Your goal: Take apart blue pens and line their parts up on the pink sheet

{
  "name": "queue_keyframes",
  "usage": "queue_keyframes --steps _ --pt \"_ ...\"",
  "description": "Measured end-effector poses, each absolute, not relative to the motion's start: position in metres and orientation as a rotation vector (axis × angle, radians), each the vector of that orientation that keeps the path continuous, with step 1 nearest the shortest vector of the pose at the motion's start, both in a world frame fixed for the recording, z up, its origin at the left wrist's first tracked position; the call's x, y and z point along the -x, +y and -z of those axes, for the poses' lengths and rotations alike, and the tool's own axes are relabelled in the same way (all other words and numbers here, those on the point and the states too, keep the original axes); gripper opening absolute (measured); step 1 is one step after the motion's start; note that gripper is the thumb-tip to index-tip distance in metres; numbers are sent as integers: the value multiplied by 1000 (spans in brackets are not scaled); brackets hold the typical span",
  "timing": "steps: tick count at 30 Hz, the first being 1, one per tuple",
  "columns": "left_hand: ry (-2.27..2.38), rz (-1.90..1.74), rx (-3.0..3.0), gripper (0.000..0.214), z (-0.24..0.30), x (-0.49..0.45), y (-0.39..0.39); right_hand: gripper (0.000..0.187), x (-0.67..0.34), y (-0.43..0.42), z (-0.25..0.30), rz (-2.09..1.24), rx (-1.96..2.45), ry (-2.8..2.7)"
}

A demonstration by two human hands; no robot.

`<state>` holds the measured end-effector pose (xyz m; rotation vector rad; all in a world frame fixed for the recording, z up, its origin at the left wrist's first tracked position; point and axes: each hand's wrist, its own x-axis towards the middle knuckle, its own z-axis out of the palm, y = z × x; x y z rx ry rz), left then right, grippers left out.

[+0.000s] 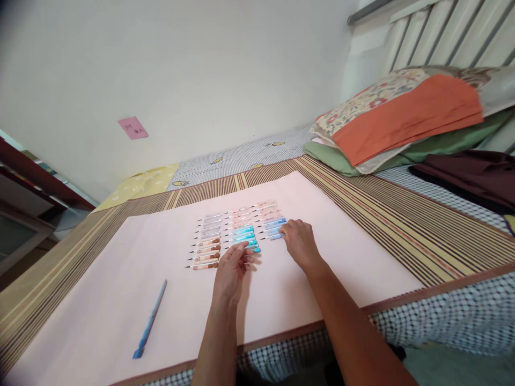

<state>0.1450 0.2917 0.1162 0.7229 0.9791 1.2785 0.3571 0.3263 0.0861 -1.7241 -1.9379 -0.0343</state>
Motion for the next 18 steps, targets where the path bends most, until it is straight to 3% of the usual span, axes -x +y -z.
queue_keyframes --steps 11,18 --pt "980 -1272 -711 50 -117 -145 291 15 -360 326 -82 56 1696 -1863" --pt "990 -1260 -713 52 -119 -144 291 20 -377 320 -83 -147 1629 -1414"
